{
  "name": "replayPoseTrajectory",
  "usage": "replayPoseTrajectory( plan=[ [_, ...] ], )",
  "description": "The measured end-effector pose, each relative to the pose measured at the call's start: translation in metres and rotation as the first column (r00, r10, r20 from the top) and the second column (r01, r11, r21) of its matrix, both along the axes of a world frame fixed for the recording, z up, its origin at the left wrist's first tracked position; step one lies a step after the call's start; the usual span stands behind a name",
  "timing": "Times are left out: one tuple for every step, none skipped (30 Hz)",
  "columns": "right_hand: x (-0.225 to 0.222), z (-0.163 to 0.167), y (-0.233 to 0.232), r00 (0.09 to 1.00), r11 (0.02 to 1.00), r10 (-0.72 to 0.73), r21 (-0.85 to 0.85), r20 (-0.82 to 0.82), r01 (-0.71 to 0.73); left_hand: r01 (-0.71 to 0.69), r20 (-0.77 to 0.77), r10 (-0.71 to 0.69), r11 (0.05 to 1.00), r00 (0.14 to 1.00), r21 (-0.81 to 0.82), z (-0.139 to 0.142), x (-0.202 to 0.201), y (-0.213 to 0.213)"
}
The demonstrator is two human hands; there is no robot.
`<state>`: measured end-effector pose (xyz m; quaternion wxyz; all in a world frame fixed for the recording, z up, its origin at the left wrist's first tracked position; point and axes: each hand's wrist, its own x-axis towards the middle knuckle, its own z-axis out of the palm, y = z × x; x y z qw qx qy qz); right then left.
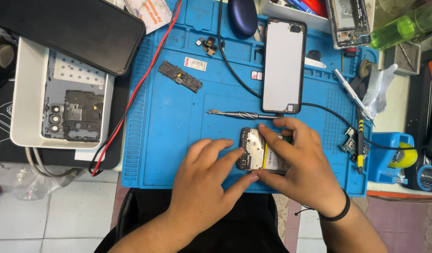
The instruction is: The person assembles a smartphone by placing the battery and internal components into the chassis, securing them with screws, and connecting flex cables. The person then attaches the display assembly to the phone body.
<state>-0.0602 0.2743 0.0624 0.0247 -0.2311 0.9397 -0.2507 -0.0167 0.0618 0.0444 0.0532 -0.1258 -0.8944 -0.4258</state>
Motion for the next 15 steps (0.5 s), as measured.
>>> replayPoseTrajectory(
  plan=[
    [0.0001, -0.0001, -0.0002, 1.000, 1.000, 0.004, 0.004, 0.002, -0.004, -0.003, -0.006, 0.003, 1.000, 1.000, -0.005, -0.0003, 0.0002, 0.0005],
    [0.0004, -0.0002, -0.0001, 1.000, 1.000, 0.003, 0.005, 0.006, -0.003, -0.006, -0.012, 0.006, 1.000, 1.000, -0.011, -0.0005, 0.0003, 0.0010],
    [0.0010, -0.0003, 0.0000, 1.000, 1.000, 0.002, 0.006, 0.009, -0.002, -0.009, -0.020, 0.008, 1.000, 1.000, -0.016, -0.0009, 0.0002, 0.0013],
    [0.0016, -0.0005, 0.0002, 1.000, 1.000, 0.001, 0.007, 0.012, -0.002, -0.008, -0.021, 0.008, 1.000, 1.000, -0.020, -0.0011, 0.0003, 0.0016],
    [0.0029, -0.0006, 0.0003, 1.000, 1.000, -0.005, -0.014, 0.009, 0.005, -0.008, -0.022, 0.008, 1.000, 1.000, -0.025, -0.0013, 0.0003, 0.0018],
    [0.0047, -0.0005, 0.0006, 1.000, 0.999, -0.011, -0.035, 0.006, 0.011, -0.009, -0.024, 0.008, 1.000, 1.000, -0.029, -0.0015, 0.0002, 0.0021],
    [0.0060, -0.0007, 0.0007, 1.000, 0.998, -0.019, -0.057, 0.004, 0.019, -0.011, -0.034, 0.010, 0.999, 0.999, -0.034, -0.0015, 0.0003, 0.0025],
    [0.0068, -0.0010, 0.0010, 1.000, 0.999, -0.009, -0.049, -0.013, 0.009, -0.013, -0.044, 0.011, 0.999, 0.999, -0.038, -0.0014, 0.0005, 0.0030],
    [0.0077, -0.0012, 0.0011, 1.000, 0.999, 0.000, -0.042, -0.029, -0.001, -0.014, -0.055, 0.012, 0.999, 0.998, -0.042, -0.0013, 0.0005, 0.0033],
    [0.0081, -0.0015, 0.0013, 0.999, 0.999, 0.008, -0.034, -0.045, -0.009, -0.007, -0.055, 0.004, 0.999, 0.998, -0.049, -0.0012, 0.0004, 0.0035],
    [0.0081, -0.0018, 0.0015, 0.998, 0.999, 0.017, -0.035, -0.053, -0.019, 0.001, -0.056, -0.004, 0.998, 0.998, -0.056, -0.0012, 0.0003, 0.0035],
    [0.0076, -0.0022, 0.0016, 0.998, 0.999, 0.028, -0.037, -0.062, -0.030, 0.007, -0.057, -0.011, 0.998, 0.998, -0.063, -0.0012, 0.0002, 0.0036],
    [0.0071, -0.0025, 0.0016, 0.997, 0.998, 0.039, -0.038, -0.070, -0.042, 0.008, -0.063, -0.012, 0.998, 0.998, -0.065, -0.0011, 0.0001, 0.0040],
    [0.0067, -0.0028, 0.0014, 0.996, 0.998, 0.045, -0.035, -0.082, -0.048, 0.009, -0.070, -0.013, 0.998, 0.997, -0.066, -0.0011, 0.0001, 0.0046],
    [0.0062, -0.0032, 0.0011, 0.994, 0.998, 0.052, -0.032, -0.096, -0.055, 0.009, -0.077, -0.014, 0.998, 0.997, -0.067, -0.0011, -0.0001, 0.0052]
  ],
)
